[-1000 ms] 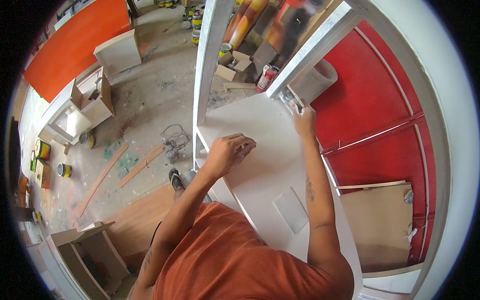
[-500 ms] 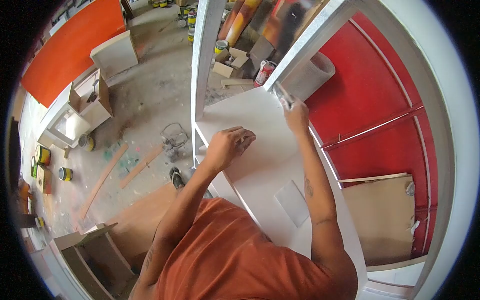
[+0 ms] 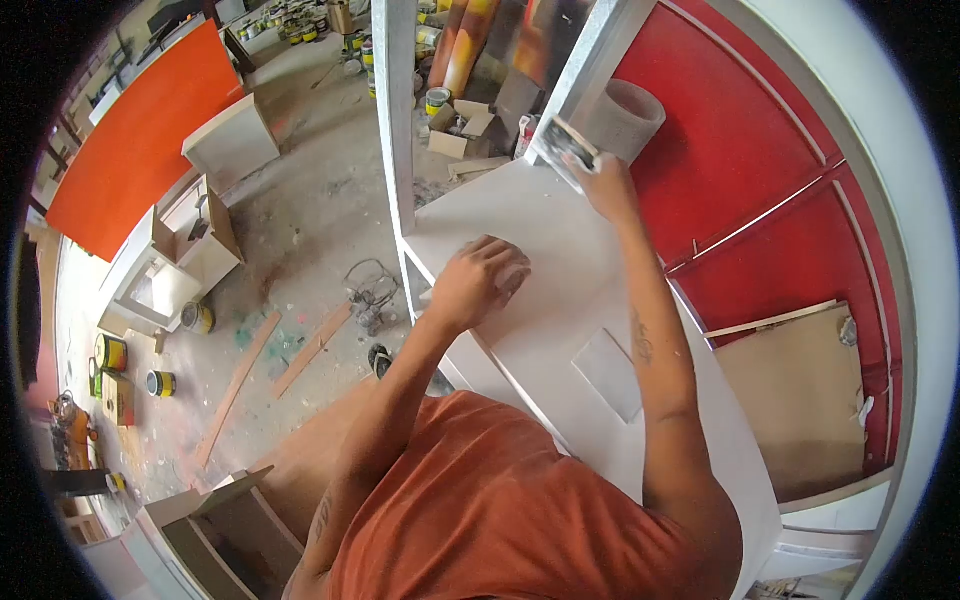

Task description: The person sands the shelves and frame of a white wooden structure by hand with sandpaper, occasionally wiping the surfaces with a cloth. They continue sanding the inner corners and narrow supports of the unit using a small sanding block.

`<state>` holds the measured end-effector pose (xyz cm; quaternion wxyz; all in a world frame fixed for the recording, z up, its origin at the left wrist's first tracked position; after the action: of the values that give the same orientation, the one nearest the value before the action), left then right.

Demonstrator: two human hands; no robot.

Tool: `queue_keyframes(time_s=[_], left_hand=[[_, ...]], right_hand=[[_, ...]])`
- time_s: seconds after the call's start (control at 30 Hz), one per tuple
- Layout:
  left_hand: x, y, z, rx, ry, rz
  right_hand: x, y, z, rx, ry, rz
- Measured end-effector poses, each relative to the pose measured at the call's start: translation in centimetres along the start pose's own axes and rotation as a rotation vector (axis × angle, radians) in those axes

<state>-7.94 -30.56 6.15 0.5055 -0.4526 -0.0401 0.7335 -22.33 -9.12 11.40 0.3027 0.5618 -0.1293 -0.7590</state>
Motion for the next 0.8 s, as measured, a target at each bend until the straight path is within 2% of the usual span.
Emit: queue_keyframes(time_s=[0.03,0.1,0.17,0.2,0.23,0.27,0.3,0.33,0.4,0.47,0.53,0.63,0.67,0.73,0.77,0.8], left_hand=[[0.4,0.0,0.0,0.026,0.028,-0.020],[0.8,-0.1,0.0,0.057,0.061,-0.042],[0.8,0.1,-0.1,0.009,0.094,-0.097],[0.7,0.0,0.0,0.019,0.102,-0.093],[0.3,-0.2,-0.2,0.014,0.040,-0.105],[-0.1,-0.4,-0.5,0.010,-0.021,-0.118],[-0.2,-0.5,-1.0,0.019,-0.011,-0.116],[-0.7,-0.3,-1.8,0.008,-0.055,-0.166],[-2.0,0.1,-3.8,0.007,-0.099,-0.210],[-3.2,-0.2,-6.8,0.066,-0.113,-0.110],[-3.8,0.5,-10.0,0.031,-0.112,-0.078],[-4.3,-0.1,-10.4,0.020,-0.083,-0.013],[-4.4,-0.8,-10.1,0.052,-0.053,0.026],[-4.1,-1.2,-8.5,0.058,0.022,0.010],[-3.9,-1.7,-7.4,0.103,0.083,-0.006],[-3.5,-2.1,-6.6,0.147,0.145,-0.024]], right_hand=[[-0.1,-1.6,-0.5,0.001,-0.003,-0.003],[0.8,-4.7,-2.3,0.055,-0.032,-0.390],[4.6,-6.4,-4.2,0.061,0.048,-0.463],[6.1,-2.8,-5.4,-0.033,0.054,-0.344],[7.5,0.2,-6.1,-0.062,0.144,-0.434],[8.4,2.6,-6.4,-0.185,0.074,-0.405],[8.7,4.5,-5.7,-0.208,0.132,-0.208],[8.1,5.6,-5.8,-0.201,0.122,-0.206],[7.3,6.4,-5.4,-0.076,0.188,0.030],[5.7,1.9,-4.8,-0.170,-0.002,-0.092],[4.2,-3.9,-3.8,0.043,0.026,-0.326],[6.1,-7.2,-3.8,0.029,0.086,-0.415],[5.5,-1.2,-5.0,-0.320,-0.080,-0.318],[7.1,2.6,-4.4,-0.275,0.058,-0.122],[6.7,4.2,-3.8,-0.276,0.061,-0.122],[6.2,5.0,-3.0,-0.179,0.080,-0.186]])
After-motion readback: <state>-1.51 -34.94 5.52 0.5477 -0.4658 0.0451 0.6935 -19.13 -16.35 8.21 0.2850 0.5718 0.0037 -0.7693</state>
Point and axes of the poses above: each hand's wrist, its own z-axis towards the middle knuckle, its own x-axis out of the palm, y = z × x, the point moved 6 cm from there along z, towards the middle knuckle, and after that the axes turned 5 degrees about y, right-handed, at the moved point
